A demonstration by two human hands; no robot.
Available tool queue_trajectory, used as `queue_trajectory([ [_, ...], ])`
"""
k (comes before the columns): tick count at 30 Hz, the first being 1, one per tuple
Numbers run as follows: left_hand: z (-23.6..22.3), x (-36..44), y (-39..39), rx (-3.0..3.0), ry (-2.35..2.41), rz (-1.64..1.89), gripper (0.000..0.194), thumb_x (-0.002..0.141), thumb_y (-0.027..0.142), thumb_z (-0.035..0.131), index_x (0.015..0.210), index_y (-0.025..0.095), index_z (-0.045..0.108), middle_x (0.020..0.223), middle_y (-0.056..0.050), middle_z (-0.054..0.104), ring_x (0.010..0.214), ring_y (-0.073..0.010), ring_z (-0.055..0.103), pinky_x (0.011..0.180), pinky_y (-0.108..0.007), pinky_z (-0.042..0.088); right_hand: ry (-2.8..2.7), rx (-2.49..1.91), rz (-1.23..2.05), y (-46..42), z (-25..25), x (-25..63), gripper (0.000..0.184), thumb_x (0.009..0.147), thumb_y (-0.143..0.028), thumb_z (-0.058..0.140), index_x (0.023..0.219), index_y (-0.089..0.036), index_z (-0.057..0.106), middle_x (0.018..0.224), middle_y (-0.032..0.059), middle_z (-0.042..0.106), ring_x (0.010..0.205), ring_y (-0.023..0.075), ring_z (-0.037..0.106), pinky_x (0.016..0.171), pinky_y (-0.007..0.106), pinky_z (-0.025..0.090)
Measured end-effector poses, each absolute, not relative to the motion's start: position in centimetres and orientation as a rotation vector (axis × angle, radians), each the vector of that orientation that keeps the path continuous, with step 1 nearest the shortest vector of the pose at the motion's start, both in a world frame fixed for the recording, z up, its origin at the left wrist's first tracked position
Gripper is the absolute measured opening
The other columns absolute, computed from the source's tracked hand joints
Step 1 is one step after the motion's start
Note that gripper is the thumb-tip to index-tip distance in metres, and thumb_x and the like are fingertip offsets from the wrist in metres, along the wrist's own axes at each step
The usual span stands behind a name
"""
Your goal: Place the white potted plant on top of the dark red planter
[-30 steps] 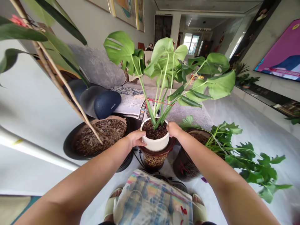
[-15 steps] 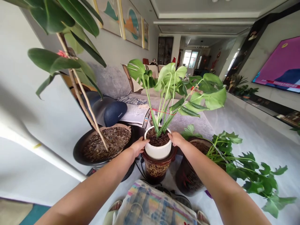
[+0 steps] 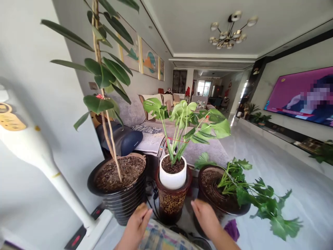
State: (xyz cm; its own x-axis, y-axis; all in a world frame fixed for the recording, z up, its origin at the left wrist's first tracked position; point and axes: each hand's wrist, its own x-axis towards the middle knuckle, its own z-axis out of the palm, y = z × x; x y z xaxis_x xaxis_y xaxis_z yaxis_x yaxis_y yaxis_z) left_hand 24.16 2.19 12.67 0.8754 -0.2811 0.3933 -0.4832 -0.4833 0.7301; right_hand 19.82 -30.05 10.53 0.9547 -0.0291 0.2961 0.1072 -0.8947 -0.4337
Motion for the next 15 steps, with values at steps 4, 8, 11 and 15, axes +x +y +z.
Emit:
queue_trajectory([
  [4, 9.6, 17.1, 5.0, 2.156, -0.646, 0.382, 0.021, 0.101, 0.022, 0.041, 0.086, 0.024, 0.055, 0.084, -0.004, 0.059, 0.078, -0.0206, 0.061, 0.071, -0.034, 0.055, 0.162, -2.191, -0.500, -27.9, 6.4, 10.8, 0.068, 0.095, -0.082, 0.028, 0.062, -0.027, 0.051, 0.053, 0.0037, 0.058, 0.048, 0.0202, 0.056, 0.052, 0.032, 0.040],
  [8, 8.2, 11.6, 6.9, 2.363, -0.712, 0.436, 0.044, 0.092, 0.009, 0.045, 0.135, 0.018, 0.050, 0.128, -0.017, 0.058, 0.127, -0.0320, 0.056, 0.106, -0.054, 0.053, 0.466, -1.931, -0.359, -29.1, 6.4, 5.8, 0.052, 0.092, -0.074, 0.038, 0.070, -0.028, 0.047, 0.051, -0.0037, 0.049, 0.048, 0.0179, 0.052, 0.055, 0.031, 0.046],
  [11, 6.8, 9.1, 7.9, 2.451, -0.708, 0.394, 0.052, 0.093, 0.011, 0.049, 0.144, 0.014, 0.043, 0.144, -0.022, 0.047, 0.141, -0.0365, 0.045, 0.115, -0.059, 0.046, 0.661, -1.842, -0.287, -32.0, 5.1, 4.9, 0.036, 0.095, -0.058, 0.037, 0.095, -0.025, 0.052, 0.073, 0.0007, 0.063, 0.063, 0.0193, 0.065, 0.061, 0.031, 0.054],
  [15, 5.7, 7.4, 8.9, 2.469, -0.742, 0.407, 0.056, 0.094, 0.012, 0.054, 0.148, 0.017, 0.040, 0.143, -0.021, 0.050, 0.141, -0.0357, 0.047, 0.116, -0.057, 0.047, 0.857, -1.812, -0.255, -34.0, 2.5, 4.6, 0.031, 0.096, -0.044, 0.042, 0.112, -0.021, 0.053, 0.096, 0.0073, 0.069, 0.083, 0.0208, 0.072, 0.070, 0.030, 0.058],
])
